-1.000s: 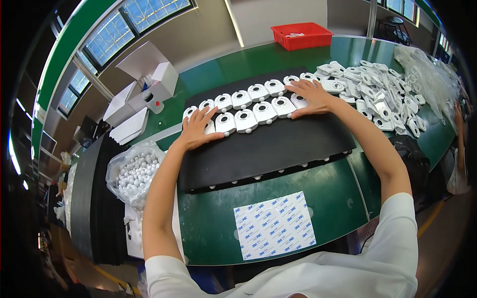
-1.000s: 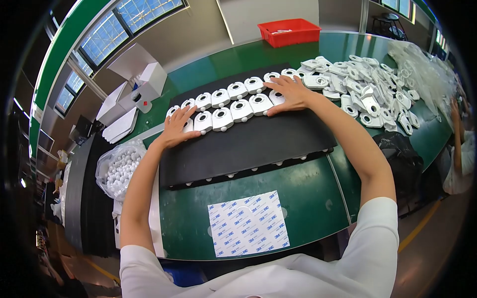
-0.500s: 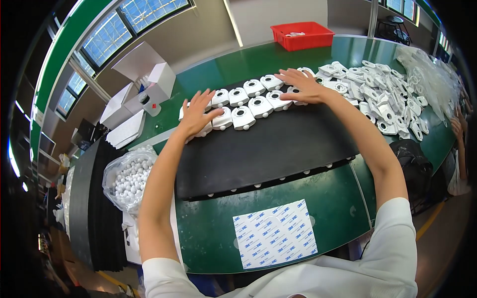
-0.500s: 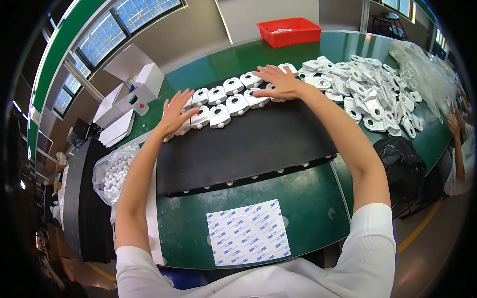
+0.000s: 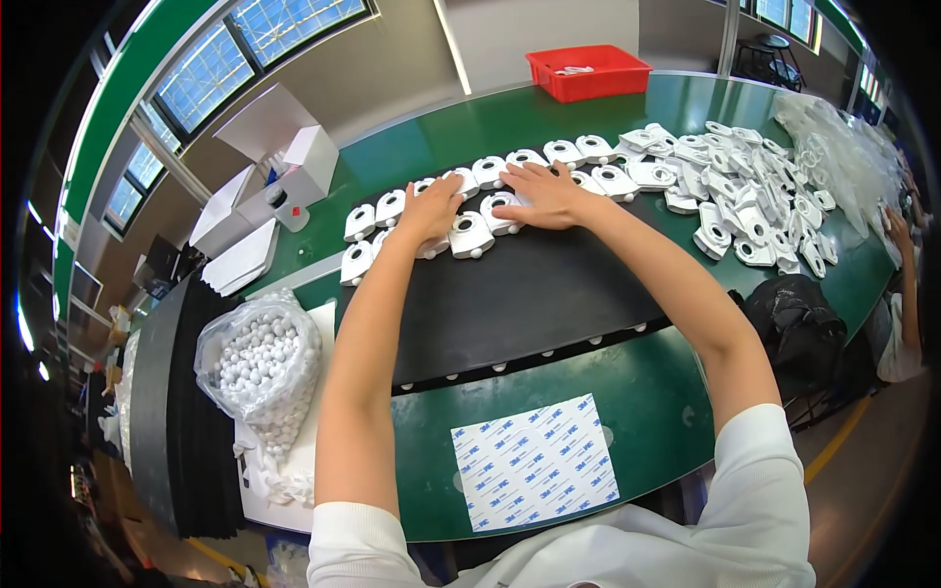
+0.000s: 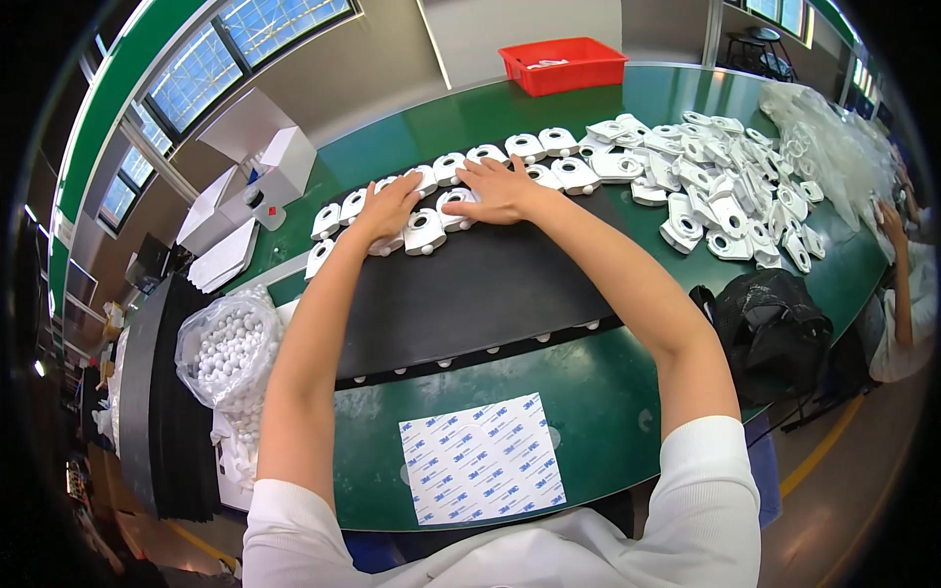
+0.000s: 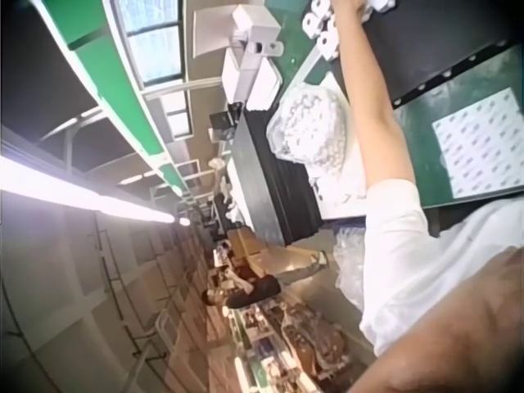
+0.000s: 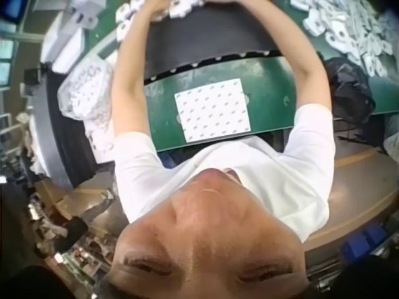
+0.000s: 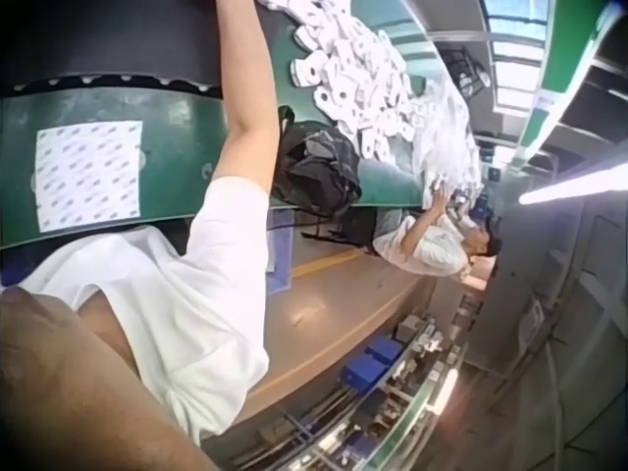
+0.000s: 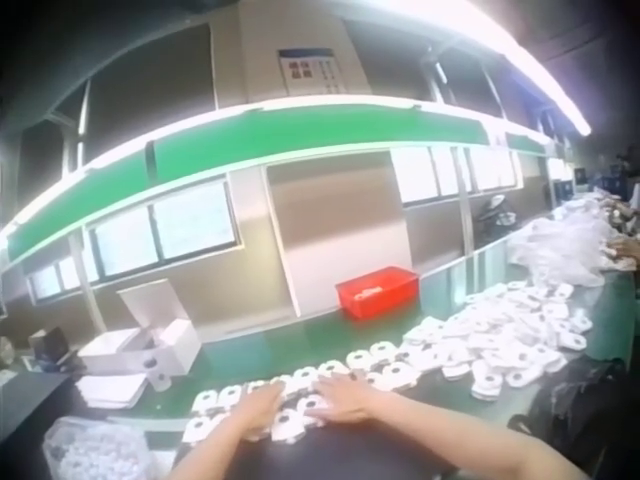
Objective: Assembling small white plastic components by inserting small white balls into the housings.
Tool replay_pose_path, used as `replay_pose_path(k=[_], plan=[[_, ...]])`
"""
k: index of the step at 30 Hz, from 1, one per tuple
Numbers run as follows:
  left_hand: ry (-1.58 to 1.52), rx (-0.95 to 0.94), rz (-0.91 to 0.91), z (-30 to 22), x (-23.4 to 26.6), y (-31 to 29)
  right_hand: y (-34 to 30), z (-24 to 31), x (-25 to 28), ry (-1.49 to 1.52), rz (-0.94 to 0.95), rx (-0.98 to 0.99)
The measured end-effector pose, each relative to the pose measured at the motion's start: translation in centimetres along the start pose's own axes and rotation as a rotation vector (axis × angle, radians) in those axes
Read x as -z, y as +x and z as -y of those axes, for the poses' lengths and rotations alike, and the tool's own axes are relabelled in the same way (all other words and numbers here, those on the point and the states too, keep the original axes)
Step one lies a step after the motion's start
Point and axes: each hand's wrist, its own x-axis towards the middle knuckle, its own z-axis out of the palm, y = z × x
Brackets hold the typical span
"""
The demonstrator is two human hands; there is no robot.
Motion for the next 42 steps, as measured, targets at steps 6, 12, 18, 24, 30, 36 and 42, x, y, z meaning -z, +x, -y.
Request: replay_pose_path(k=[6,12,18,24,30,36,42], plan=[[-0.09,-0.04,-0.154,-0.2,-0.5,-0.7,-0.9,-2.4,1.8,-0.015,-0.026,-0.133],[-0.109,-0.194,-0.031,-2.9,2.0,-3.6,-1.3,-3.4,0.9,0.024,-0.031,-0.124],[-0.125,-0.322,0.067,-2.6,3.0,-7.2,-2.0,-6.9,1.3,-0.039,-0.23,-0.395],[-0.164,-0.292,0.007,-0.9,1.6,-7.3,-2.1,-8.5,0.9,0.056,-0.115,-0.335],[0.012,-0.289,-0.066,-2.2,1.3,-7.9,-2.2,-9.8,0.8,0.086,-0.174,-0.238],[-0.118,-0.389,-0.157,-6.1,-0.1,-6.4,-1.3,-11.0,0.2,0.018,-0.344,-0.244],[-0.079,-0.449,-0.232,-10.2,-2.3,-5.1,-0.4,-10.0,-0.4,0.141,-0.292,-0.11]])
